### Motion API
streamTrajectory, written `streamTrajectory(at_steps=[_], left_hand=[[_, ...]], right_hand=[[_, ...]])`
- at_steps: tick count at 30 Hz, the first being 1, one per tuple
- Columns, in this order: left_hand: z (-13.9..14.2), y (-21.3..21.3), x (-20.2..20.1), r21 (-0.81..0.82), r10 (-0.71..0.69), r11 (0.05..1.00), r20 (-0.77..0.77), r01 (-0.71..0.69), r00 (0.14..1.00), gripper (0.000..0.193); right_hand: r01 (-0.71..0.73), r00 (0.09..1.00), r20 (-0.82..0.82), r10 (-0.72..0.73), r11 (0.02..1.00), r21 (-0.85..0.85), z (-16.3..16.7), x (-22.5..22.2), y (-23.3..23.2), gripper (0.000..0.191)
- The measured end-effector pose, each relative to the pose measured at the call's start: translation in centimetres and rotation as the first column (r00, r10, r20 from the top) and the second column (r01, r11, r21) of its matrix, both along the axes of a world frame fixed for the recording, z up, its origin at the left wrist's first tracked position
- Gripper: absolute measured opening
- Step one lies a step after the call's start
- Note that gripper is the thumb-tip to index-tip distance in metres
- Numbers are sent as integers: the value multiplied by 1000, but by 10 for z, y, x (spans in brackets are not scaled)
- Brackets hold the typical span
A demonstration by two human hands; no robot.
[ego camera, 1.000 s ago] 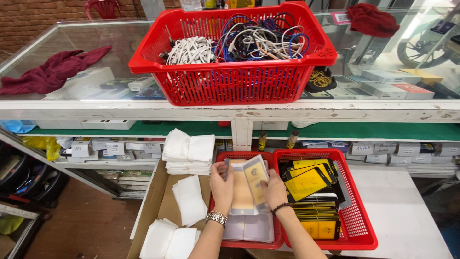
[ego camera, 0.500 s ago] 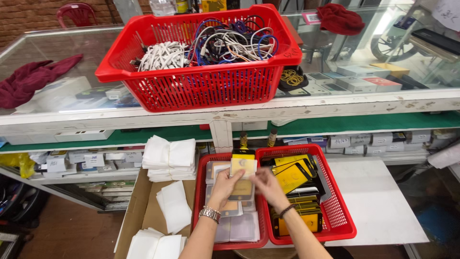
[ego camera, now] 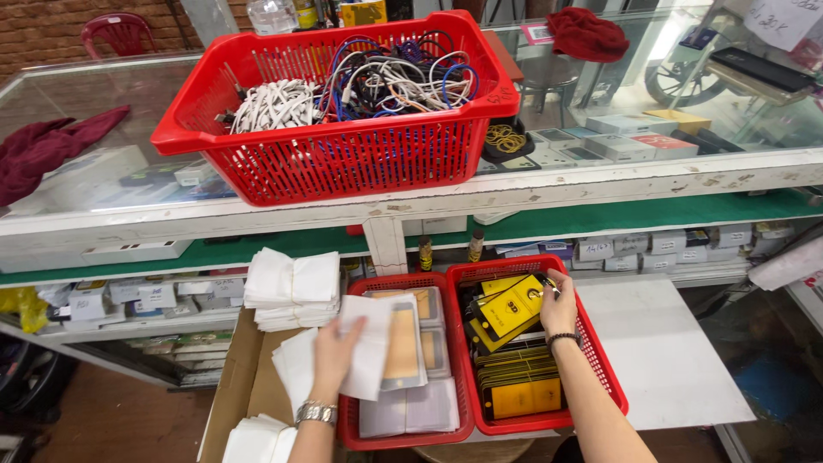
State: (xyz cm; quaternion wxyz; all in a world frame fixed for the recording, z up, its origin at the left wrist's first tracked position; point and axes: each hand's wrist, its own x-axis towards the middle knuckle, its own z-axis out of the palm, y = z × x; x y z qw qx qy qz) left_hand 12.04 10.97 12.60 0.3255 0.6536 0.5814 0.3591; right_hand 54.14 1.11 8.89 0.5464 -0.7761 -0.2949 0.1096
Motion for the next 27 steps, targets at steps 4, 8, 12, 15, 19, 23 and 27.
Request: streamTrajectory(at_steps=[4, 8, 12, 15, 19, 23, 27], left_hand=[[-24, -8, -68, -67, 365, 917, -257, -393, 895, 66], [-45, -16, -90, -196, 408, 820, -459, -538, 789, 64], [-44, -13, -61, 192, 589, 805, -381, -562, 713, 73], [-31, -16, -5, 314, 524, 822, -86, -476, 847, 65], [-12, -27, 45, 286, 257, 925, 14, -250, 966, 59], [-3, -34, 49, 120, 163, 977, 114, -177, 980, 51], [-2, -19, 56, -140, 195, 978, 343, -155, 919, 65]], right_hand=[[5, 944, 321, 70, 974, -227, 1, -25, -8, 63], [236, 706, 702, 94, 903, -358, 21, -53, -10, 63], [-112, 890, 415, 190, 972, -205, 35, -113, 5, 41], [-462, 876, 30, 482, 855, -237, 28, -191, 11, 53], [-430, 805, 168, 569, 755, -495, 13, -235, 16, 96], [-444, 875, -16, 484, 789, -424, 1, -213, 23, 64], [-482, 876, -109, 469, 858, -180, 9, -191, 27, 35]])
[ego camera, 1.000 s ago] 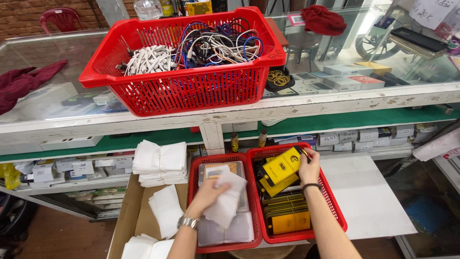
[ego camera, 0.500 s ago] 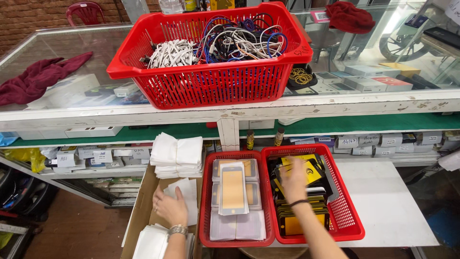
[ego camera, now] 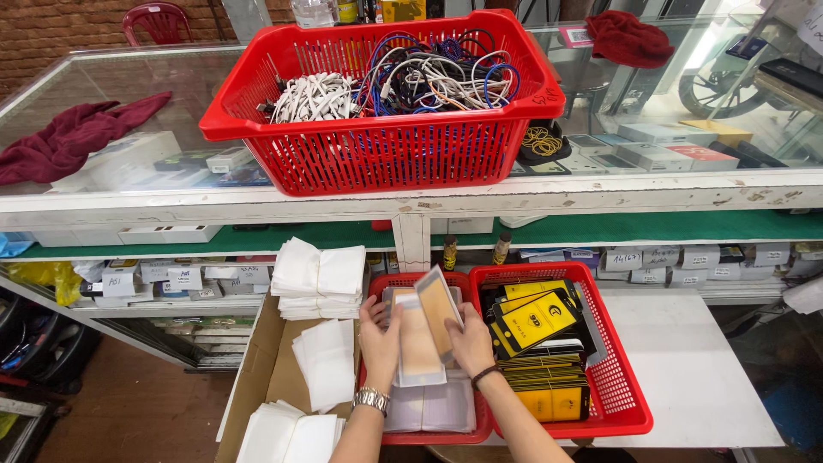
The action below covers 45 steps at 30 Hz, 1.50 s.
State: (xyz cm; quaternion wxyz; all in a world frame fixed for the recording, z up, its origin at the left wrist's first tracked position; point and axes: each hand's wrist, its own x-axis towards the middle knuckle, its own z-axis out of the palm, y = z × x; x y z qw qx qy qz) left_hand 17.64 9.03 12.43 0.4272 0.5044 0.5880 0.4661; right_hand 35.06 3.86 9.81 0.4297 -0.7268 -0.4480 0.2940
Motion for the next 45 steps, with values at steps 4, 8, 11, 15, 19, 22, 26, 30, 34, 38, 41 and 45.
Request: streamTrajectory(at_steps=[4, 8, 11, 15, 19, 22, 26, 30, 34, 38, 41, 45], left_hand=[[1, 29, 17, -188, -177, 916, 602, 353, 779, 46], [4, 34, 28, -208, -224, 871, 639, 445, 736, 37], [7, 17, 34, -183, -284, 851, 629, 493, 724, 35], [19, 3, 30, -337, -477, 738, 354, 585, 805, 35], [32, -1, 35, -280, -750, 554, 242, 784, 616, 42], [40, 2, 31, -362, -819, 480, 141, 799, 556, 44], [40, 13, -3, -438, -666, 637, 101, 634, 739, 43], [21, 17, -47, -126, -215, 967, 74, 223, 974, 46], [-4, 11, -113, -19, 155, 986, -301, -168, 941, 54], [-31, 4, -156, -201, 167, 906, -640, -373, 750, 69], [-38, 10, -157, 29, 275, 930, -714, -365, 644, 103], [-34, 18, -105, 140, 365, 922, -629, -362, 686, 85]], right_hand=[[-153, 808, -566, 164, 986, 67, 23, -1, -13, 33], [-264, 740, -655, 153, 962, -74, 31, -5, -28, 33], [-184, 811, -561, 167, 983, 25, 24, 2, -24, 33], [-66, 926, -345, 150, 968, 244, 17, 30, -5, 35], [-245, 889, -350, 295, 953, 181, 21, 65, 2, 27], [177, 910, -391, -136, 982, 69, 29, 111, 3, 21], [571, 743, -478, -469, 816, 87, 18, 183, -15, 24], [534, 845, -155, -511, 821, 205, -8, 196, -30, 42], [411, 794, 409, -450, 893, 185, -13, 182, -39, 82], [410, 561, 751, -349, 905, 114, 7, 150, -47, 65], [262, 625, 684, -376, 926, 270, 22, 112, -36, 57], [-5, 984, 178, 18, 998, -69, 21, 19, -17, 37]])
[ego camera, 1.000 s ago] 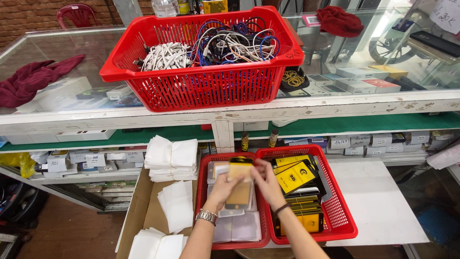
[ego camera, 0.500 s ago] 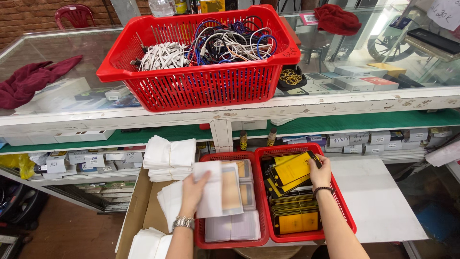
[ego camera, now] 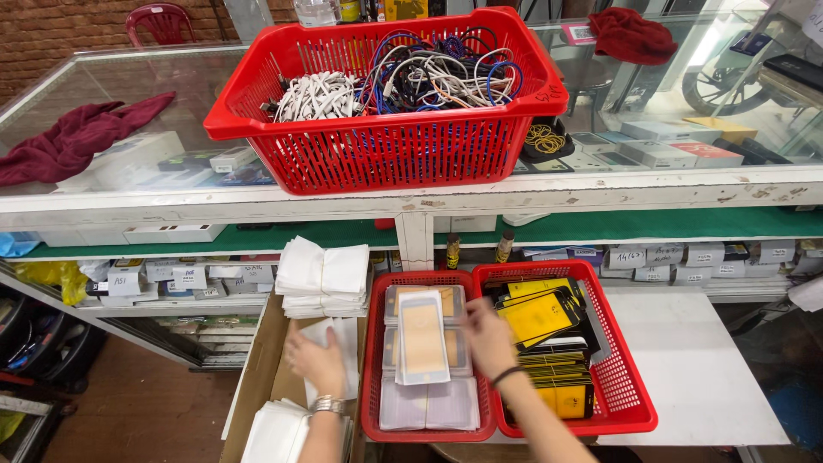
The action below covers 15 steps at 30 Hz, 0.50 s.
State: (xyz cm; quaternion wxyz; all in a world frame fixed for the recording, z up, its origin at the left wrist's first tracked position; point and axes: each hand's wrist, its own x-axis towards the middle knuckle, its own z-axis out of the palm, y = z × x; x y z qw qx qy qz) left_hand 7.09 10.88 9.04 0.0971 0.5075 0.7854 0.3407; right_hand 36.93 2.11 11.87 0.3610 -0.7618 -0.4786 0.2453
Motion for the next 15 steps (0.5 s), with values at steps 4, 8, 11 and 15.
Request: streamTrajectory(at_steps=[4, 8, 11, 15], left_hand=[[17, -13, 72, 290, -343, 916, 208, 277, 916, 66], [31, -19, 89, 273, -518, 851, 297, 449, 802, 47], [28, -18, 91, 61, -401, 896, 534, 439, 744, 39], [16, 1, 107, 125, -377, 894, 730, 431, 570, 47]], right_hand=[[-143, 952, 256, 169, 983, -118, -11, -59, 1, 90], [-22, 1000, 13, 23, 992, -124, -22, -50, 5, 86], [25, 995, -92, -36, 993, -117, -27, -31, 13, 54], [-41, 914, -402, 51, 999, 34, -33, -17, 15, 40]])
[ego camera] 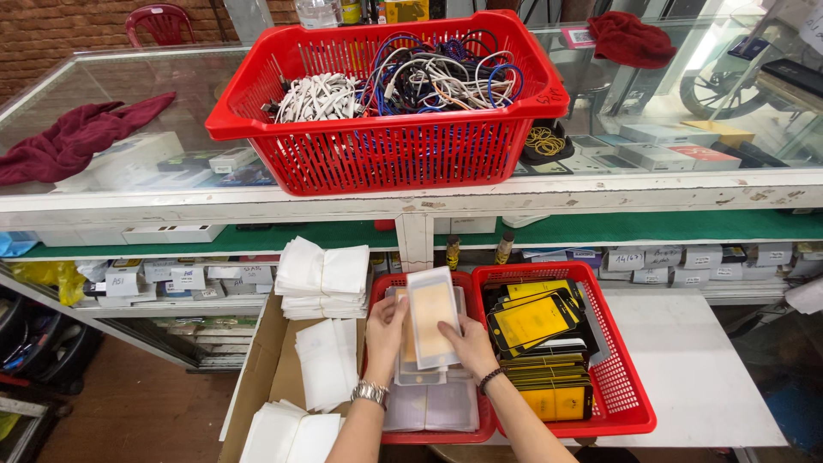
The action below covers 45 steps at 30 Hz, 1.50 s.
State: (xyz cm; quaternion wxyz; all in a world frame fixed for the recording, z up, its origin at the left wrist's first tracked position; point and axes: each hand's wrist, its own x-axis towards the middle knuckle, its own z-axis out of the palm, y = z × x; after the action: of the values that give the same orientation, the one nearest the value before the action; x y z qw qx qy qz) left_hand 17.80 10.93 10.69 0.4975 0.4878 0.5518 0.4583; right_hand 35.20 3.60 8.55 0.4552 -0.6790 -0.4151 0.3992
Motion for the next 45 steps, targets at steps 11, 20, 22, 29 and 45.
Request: streamTrajectory(at_steps=[11, 20, 22, 29, 45], left_hand=[[11, 15, 24, -227, -173, 934, 392, 277, 904, 42], [37, 0, 30, -137, -333, 893, 442, 429, 833, 31], [44, -6, 30, -190, -415, 848, 340, 494, 844, 31], [55, -16, 29, -92, -683, 730, -79, 677, 726, 31], [63, -29, 23, -179, -631, 776, -222, 605, 744, 37]], right_hand=[[-18, 939, -344, 18, 1000, 4, 0, -3, -13, 37], [-194, 842, -512, 171, 981, 9, 42, -10, -35, 36], [-161, 852, -503, 145, 987, 13, 51, -1, -35, 37], [-152, 988, 32, 149, 956, 253, 69, 57, -9, 21], [233, 972, -62, -228, 966, 108, 34, 155, -9, 33]])
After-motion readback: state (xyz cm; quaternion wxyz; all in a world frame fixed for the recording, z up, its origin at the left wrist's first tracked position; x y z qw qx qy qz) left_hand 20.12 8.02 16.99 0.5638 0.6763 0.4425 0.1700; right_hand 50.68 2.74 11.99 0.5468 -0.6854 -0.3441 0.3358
